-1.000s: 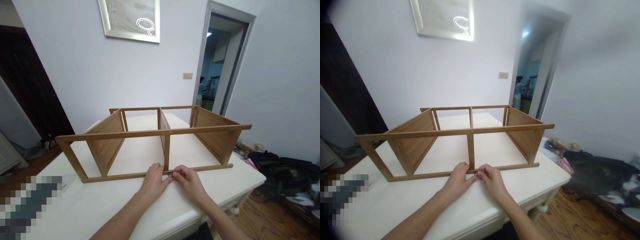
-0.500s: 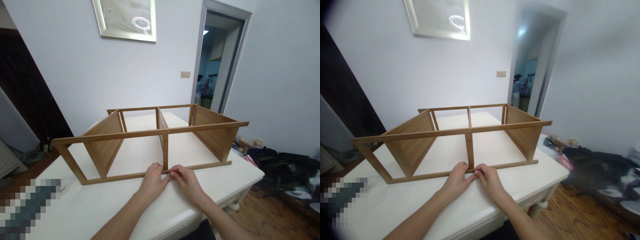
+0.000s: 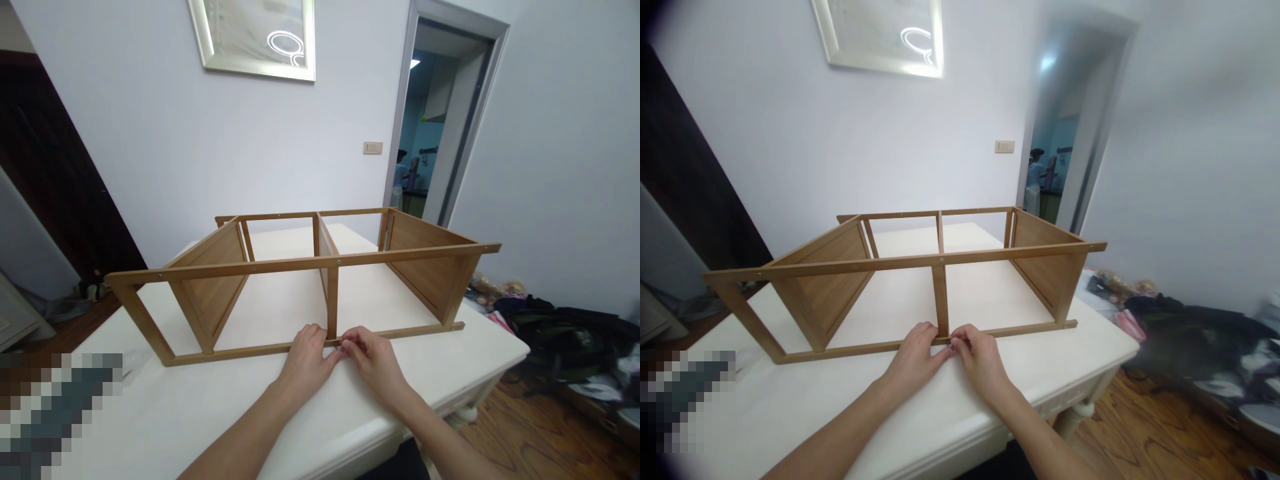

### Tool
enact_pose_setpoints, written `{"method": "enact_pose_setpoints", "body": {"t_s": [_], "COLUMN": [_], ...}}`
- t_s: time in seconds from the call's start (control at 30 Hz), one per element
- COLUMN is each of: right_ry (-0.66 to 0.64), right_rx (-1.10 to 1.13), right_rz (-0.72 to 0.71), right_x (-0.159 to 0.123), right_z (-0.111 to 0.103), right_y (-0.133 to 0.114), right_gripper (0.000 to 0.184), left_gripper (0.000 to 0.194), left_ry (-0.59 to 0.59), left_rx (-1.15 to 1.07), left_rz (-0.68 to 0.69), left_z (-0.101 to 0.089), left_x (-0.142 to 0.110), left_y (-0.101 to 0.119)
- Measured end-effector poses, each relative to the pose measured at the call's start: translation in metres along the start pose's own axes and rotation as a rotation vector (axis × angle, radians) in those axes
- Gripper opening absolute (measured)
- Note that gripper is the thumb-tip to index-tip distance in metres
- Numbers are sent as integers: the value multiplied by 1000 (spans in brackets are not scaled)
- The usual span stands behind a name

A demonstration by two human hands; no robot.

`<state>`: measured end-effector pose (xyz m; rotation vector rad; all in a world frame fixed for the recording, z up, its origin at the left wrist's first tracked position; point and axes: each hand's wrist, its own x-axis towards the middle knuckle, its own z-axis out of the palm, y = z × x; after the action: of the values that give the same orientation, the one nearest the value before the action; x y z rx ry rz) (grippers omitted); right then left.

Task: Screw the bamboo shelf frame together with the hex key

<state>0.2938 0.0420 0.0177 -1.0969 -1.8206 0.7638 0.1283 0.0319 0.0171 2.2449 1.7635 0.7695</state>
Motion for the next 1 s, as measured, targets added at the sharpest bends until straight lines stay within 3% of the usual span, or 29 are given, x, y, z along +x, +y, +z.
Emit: {"method": "enact_pose_setpoints", "body": {"t_s": [1.0], "right_ry": [15], "right_rx": [-49], "right_rz": [-2], "right_x": [-1], "right_z": [1], "right_y": [-2], "right_gripper": [16], "left_gripper": [19], "left_ry": [0], "left_rx": [3], "left_rz": [15], "left_z": [2], "left_x": [0], "left_y": [-3]}}
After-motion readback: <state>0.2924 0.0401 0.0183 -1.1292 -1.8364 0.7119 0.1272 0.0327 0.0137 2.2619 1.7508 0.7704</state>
